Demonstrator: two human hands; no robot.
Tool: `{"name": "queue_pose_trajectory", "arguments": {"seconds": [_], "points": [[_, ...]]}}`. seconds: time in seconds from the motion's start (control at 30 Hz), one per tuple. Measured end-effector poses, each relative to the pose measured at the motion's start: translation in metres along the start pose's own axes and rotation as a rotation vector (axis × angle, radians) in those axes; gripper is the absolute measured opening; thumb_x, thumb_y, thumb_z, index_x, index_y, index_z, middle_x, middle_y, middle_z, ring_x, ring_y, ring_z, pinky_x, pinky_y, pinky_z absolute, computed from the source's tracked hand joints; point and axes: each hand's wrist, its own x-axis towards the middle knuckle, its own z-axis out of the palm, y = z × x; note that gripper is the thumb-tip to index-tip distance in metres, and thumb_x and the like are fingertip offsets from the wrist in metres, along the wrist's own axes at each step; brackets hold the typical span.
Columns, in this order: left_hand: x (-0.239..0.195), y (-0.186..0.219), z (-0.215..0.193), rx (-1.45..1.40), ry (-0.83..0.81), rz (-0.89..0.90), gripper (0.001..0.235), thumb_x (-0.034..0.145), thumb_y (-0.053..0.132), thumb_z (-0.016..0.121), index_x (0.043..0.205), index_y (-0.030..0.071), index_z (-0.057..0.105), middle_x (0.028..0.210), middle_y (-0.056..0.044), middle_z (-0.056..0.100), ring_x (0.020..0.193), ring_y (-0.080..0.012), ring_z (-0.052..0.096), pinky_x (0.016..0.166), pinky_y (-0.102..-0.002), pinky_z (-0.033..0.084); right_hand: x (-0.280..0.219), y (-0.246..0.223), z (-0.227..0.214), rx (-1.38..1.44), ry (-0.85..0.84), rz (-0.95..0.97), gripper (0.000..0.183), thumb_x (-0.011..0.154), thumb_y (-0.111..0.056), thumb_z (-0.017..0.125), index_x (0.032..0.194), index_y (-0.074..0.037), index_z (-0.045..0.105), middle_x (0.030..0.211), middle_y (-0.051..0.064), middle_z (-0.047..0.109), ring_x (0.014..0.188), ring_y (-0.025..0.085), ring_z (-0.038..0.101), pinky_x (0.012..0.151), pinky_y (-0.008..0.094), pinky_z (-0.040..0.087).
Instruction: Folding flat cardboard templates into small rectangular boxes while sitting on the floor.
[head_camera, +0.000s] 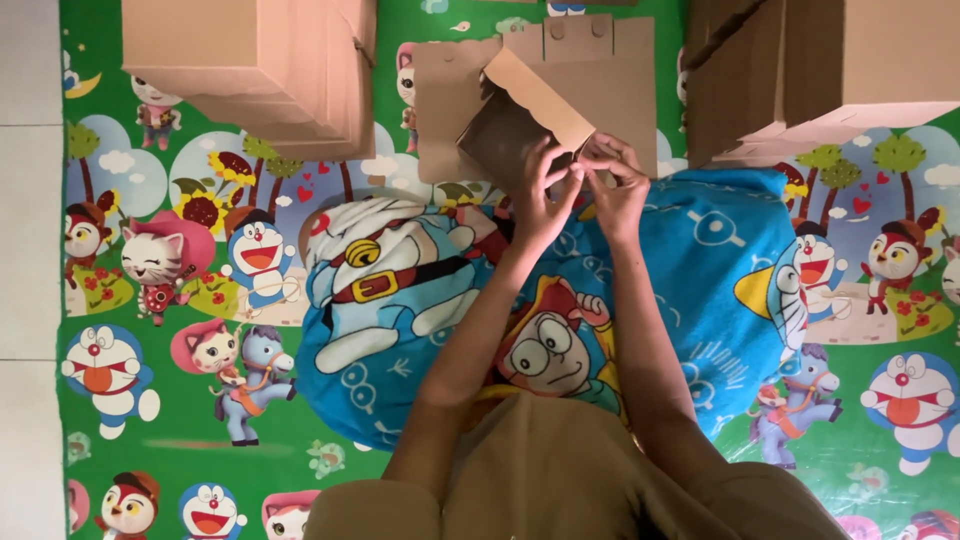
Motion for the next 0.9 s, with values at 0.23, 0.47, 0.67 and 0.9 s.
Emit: {"name": "queue_pose_trajectory", "arguments": {"seconds": [0.23,0.47,0.67,0.9], "points": [[-0.02,-0.026,0.023,0.059,0.026,-0.012,0.051,0.095,0.027,0.076,0.133,-0.001,0.055,0.123,-0.029,0.057,0.116,-0.0462,0.063,0.092,-0.048,0.061,-0.003,-0.015,0.004,-0.246,0.086,-0.037,0.01,0.085,-0.007,0.09,0.092,-0.012,0.084,0.117,0.014,0.074,0.109,0.038,0.072,0.097,0.048,0.055],[-0.01,-0.046,0.027,0.141,0.229,-0.048,0.034,0.091,0.028,0.083,0.115,0.007,0.071,0.095,-0.015,0.069,0.091,-0.0336,0.072,0.074,-0.037,0.061,-0.009,-0.008,0.009,-0.466,0.1,-0.071,0.015,0.089,-0.013,0.088,0.099,-0.016,0.078,0.113,0.005,0.078,0.099,0.034,0.074,0.087,0.043,0.059],[-0.008,-0.066,0.029,0.324,0.364,0.033,0.011,0.095,0.023,0.079,0.102,0.015,0.077,0.085,-0.01,0.073,0.084,-0.0299,0.072,0.078,-0.037,0.059,-0.014,-0.012,0.016,-0.555,0.056,-0.048,0.038,0.084,-0.016,0.087,0.116,-0.026,0.069,0.102,0.001,0.081,0.096,0.028,0.076,0.083,0.043,0.059],[-0.001,-0.043,0.019,0.353,0.365,-0.011,0.024,0.095,0.034,0.077,0.087,0.013,0.07,0.074,-0.01,0.06,0.075,-0.0335,0.067,0.072,-0.038,0.055,-0.021,-0.012,0.029,-0.744,0.154,-0.112,0.05,0.085,-0.019,0.086,0.129,-0.023,0.063,0.101,0.009,0.08,0.09,0.031,0.078,0.08,0.046,0.06]]}}
